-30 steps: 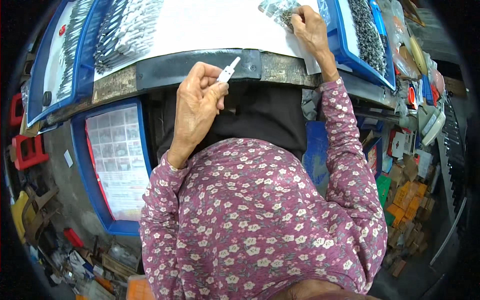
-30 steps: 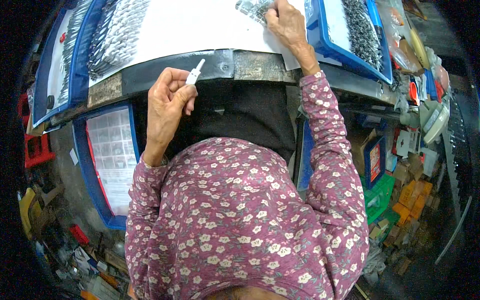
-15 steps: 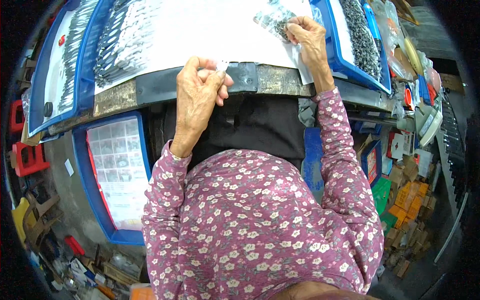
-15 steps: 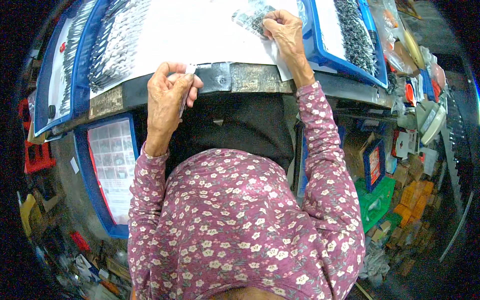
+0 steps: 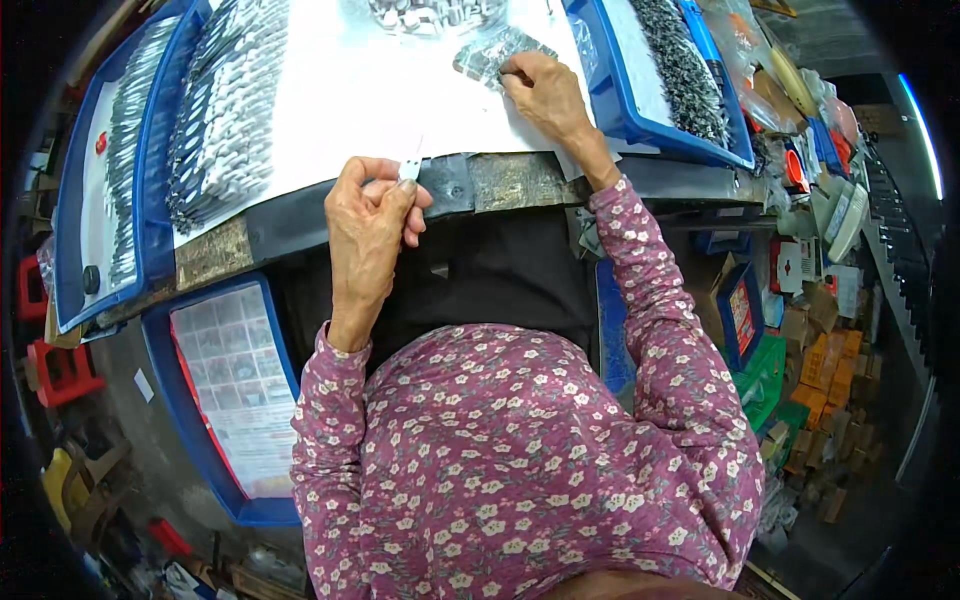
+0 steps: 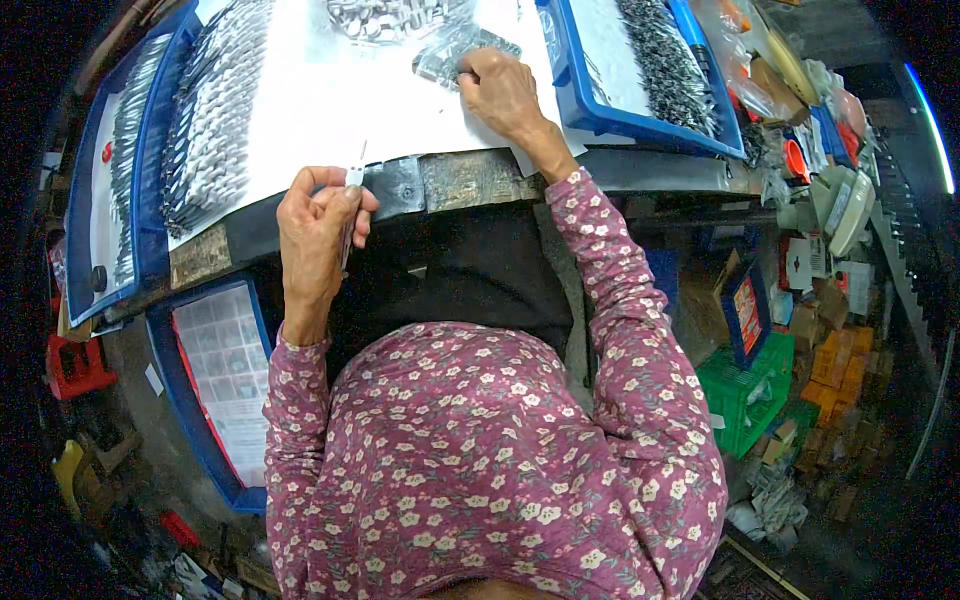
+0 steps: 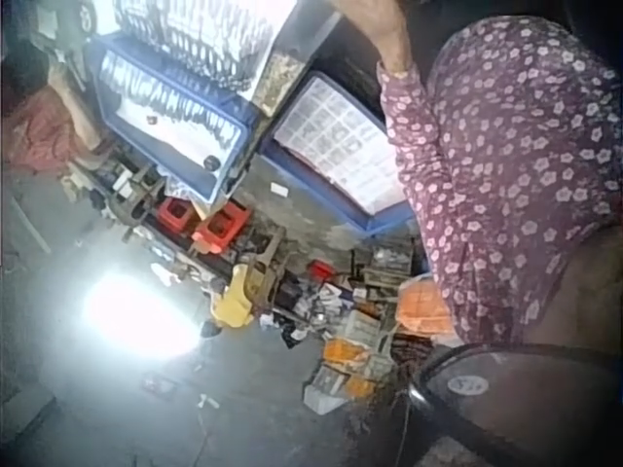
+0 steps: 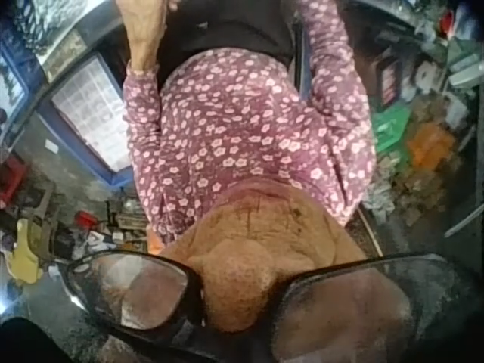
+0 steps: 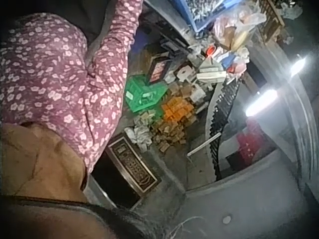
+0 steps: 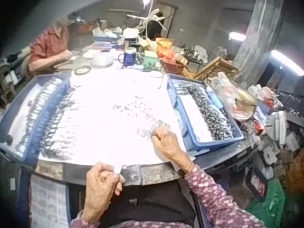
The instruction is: Manually insert small metal pins into plastic housings and organize them in a sorting tray.
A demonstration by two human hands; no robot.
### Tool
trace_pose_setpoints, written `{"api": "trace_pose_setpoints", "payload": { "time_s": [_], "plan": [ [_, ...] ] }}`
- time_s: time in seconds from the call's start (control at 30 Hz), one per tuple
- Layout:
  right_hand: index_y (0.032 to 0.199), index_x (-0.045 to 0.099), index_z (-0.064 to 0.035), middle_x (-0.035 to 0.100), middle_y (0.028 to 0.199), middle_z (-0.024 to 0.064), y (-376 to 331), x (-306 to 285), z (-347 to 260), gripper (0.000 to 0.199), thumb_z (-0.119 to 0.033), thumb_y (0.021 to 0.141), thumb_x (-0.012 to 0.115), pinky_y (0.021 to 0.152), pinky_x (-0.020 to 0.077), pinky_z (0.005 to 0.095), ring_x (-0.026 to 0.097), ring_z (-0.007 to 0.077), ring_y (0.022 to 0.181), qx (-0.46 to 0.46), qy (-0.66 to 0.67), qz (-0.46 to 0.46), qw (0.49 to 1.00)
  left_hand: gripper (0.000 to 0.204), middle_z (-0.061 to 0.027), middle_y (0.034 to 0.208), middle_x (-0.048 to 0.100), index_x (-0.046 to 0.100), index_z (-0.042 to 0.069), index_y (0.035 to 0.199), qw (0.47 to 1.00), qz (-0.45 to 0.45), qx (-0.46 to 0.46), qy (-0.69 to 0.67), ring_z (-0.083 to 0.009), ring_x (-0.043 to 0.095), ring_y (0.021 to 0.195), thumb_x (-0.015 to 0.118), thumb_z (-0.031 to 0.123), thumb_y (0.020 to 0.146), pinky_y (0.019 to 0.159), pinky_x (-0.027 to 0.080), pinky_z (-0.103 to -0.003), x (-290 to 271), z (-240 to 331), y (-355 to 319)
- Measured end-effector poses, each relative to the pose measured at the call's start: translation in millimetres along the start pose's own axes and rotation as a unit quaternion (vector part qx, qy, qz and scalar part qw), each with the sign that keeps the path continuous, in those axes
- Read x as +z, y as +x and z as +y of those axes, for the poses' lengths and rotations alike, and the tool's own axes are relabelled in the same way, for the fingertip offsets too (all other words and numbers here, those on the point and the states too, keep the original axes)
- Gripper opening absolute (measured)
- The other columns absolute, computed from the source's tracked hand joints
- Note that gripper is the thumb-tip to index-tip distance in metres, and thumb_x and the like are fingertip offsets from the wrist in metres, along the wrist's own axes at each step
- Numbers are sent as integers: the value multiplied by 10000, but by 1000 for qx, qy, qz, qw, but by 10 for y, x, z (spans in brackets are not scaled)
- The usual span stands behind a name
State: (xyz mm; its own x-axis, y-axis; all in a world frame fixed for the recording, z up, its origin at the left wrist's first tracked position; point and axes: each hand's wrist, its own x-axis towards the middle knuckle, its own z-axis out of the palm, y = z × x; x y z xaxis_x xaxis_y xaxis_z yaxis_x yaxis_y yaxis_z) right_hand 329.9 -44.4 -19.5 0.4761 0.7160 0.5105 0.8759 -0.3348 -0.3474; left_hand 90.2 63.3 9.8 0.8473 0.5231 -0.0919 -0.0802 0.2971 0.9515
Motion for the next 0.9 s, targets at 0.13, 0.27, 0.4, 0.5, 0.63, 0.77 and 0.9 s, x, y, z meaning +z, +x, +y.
{"api": "trace_pose_setpoints", "payload": {
  "time_s": [0.13, 0.27, 0.4, 0.5, 0.63, 0.77, 0.9],
  "plan": [
    [801, 617, -6, 600, 679, 97, 19, -7, 16, 139, -113, 753, 541, 557, 455, 296, 566, 194, 559, 15, -8, -9, 1000, 99, -94, 703, 581, 441, 0, 914, 1000, -2, -1, 2, -62, 488, 513, 501, 33, 842, 436, 390, -170, -8, 28, 3],
    [795, 610, 3, 592, 653, 73, 8, -78, 15, 140, -111, 763, 536, 528, 446, 275, 550, 155, 545, 85, 42, -42, 995, 95, -91, 701, 582, 445, -1, 914, 1000, 6, -6, 9, -61, 487, 510, 500, 31, 843, 431, 387, -169, -31, 21, -16],
    [805, 602, 16, 568, 631, 29, 13, -140, 7, 148, -110, 794, 524, 497, 430, 225, 523, 86, 551, 110, 171, -33, 979, 95, -89, 697, 583, 447, -1, 916, 1000, -1, 5, 12, -60, 490, 511, 501, 30, 844, 426, 387, -169, -18, 13, -17],
    [817, 597, 19, 561, 628, 24, 24, -170, -35, 148, -106, 809, 517, 496, 423, 200, 515, 67, 554, 129, 235, -47, 962, 95, -89, 692, 584, 448, -2, 916, 999, 9, 1, 34, -60, 494, 514, 502, 31, 846, 424, 391, -167, -11, 48, -13],
    [830, 590, 28, 558, 620, 26, 12, -139, -5, 143, -95, 820, 516, 494, 406, 178, 514, 62, 553, 142, 278, -34, 950, 130, -101, 706, 591, 456, -16, 932, 1000, 4, 4, 28, -67, 508, 523, 518, 55, 842, 429, 402, -167, -31, 35, -10],
    [838, 589, 30, 561, 622, 23, 9, -142, -85, 139, -92, 823, 524, 486, 392, 170, 515, 59, 558, 129, 308, -27, 942, 98, -89, 698, 589, 450, -3, 920, 1000, 4, 1, 12, -62, 505, 518, 502, 40, 848, 424, 397, -165, -35, 38, -11],
    [851, 596, 24, 586, 648, 33, -7, -187, -139, 132, -96, 821, 549, 495, 388, 166, 518, 56, 570, 139, 357, -27, 923, 98, -90, 700, 592, 452, -3, 920, 1000, 5, -13, 2, -62, 505, 516, 501, 41, 848, 423, 396, -164, -25, 60, -11]
  ]
}}
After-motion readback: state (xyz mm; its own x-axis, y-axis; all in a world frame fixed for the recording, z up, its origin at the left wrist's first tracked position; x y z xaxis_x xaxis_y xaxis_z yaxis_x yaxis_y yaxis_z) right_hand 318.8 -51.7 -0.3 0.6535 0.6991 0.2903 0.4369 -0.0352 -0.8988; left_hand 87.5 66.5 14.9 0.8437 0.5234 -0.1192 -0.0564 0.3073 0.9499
